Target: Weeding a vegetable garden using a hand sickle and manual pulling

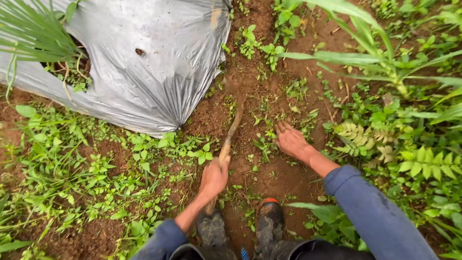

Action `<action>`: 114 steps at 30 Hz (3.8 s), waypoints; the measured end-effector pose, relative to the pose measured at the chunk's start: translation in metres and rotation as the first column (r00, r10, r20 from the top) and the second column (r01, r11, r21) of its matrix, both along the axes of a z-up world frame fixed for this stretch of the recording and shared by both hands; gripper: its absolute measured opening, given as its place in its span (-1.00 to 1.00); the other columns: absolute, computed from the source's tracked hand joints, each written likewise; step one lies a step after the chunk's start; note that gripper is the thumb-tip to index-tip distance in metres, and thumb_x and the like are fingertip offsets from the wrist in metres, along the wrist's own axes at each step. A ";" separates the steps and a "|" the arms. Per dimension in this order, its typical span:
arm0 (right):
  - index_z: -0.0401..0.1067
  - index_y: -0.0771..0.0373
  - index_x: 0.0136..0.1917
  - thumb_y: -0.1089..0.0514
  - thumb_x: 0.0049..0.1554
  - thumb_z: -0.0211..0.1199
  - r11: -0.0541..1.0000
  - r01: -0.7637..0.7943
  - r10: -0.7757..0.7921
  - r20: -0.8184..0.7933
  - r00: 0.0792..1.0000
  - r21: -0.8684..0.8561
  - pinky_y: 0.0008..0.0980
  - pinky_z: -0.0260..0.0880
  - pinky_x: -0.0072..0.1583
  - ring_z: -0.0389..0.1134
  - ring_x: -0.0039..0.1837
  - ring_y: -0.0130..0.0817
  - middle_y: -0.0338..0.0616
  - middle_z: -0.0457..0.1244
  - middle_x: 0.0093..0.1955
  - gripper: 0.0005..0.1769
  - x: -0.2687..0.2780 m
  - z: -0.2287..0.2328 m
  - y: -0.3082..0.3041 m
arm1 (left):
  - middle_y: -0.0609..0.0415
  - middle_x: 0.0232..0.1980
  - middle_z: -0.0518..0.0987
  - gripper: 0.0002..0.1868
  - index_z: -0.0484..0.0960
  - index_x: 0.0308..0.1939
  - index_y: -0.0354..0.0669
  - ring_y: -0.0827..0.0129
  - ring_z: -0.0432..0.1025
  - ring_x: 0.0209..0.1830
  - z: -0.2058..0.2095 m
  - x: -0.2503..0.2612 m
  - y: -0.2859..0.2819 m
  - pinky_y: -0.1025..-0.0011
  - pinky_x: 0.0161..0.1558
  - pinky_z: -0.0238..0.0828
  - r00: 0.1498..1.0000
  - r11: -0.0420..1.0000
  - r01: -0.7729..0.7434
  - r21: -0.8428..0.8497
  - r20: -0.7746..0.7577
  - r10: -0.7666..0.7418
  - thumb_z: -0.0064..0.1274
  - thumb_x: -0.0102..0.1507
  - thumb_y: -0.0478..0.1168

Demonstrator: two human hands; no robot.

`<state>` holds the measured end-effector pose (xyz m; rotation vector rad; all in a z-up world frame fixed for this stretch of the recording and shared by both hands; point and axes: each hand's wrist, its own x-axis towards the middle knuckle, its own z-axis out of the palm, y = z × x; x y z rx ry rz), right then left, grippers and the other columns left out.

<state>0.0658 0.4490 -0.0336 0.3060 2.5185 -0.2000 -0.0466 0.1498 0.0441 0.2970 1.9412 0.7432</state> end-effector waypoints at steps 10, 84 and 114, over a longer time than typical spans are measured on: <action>0.19 0.40 0.52 -0.13 0.30 -0.04 0.999 -0.023 0.022 0.043 0.999 0.038 -0.10 0.19 0.49 0.06 0.60 -0.03 0.16 0.12 0.54 -0.30 0.002 0.003 -0.002 | -0.08 -0.54 0.48 -0.45 0.46 0.06 -0.50 0.27 0.38 -0.66 -0.027 0.030 -0.042 0.34 -0.62 0.25 0.997 0.998 0.053 -0.033 -0.062 -0.055 -0.34 0.49 0.03; 0.01 0.34 0.61 -0.25 0.22 0.06 0.998 -0.042 0.026 0.260 0.965 0.055 -0.10 0.02 0.56 -0.14 0.68 -0.05 0.08 -0.06 0.65 -0.10 -0.017 0.022 -0.005 | 0.07 -0.64 0.42 -0.52 0.46 -0.08 -0.54 0.46 0.34 -0.80 -0.040 -0.065 0.099 0.54 -0.74 0.37 1.000 0.988 0.012 0.155 0.008 -0.013 -0.35 0.48 -0.07; -0.20 0.21 0.64 -0.27 0.21 0.20 0.779 0.377 -0.588 -0.377 0.716 -0.500 0.25 0.06 0.44 -0.01 0.55 0.20 0.21 -0.08 0.59 0.01 -0.199 0.072 0.061 | 0.29 -0.44 0.38 -0.56 0.47 -0.21 0.04 0.48 0.31 -0.54 -0.060 0.048 -0.078 0.39 -0.50 0.38 0.922 0.908 0.368 -0.202 0.209 -0.327 -0.06 0.43 0.28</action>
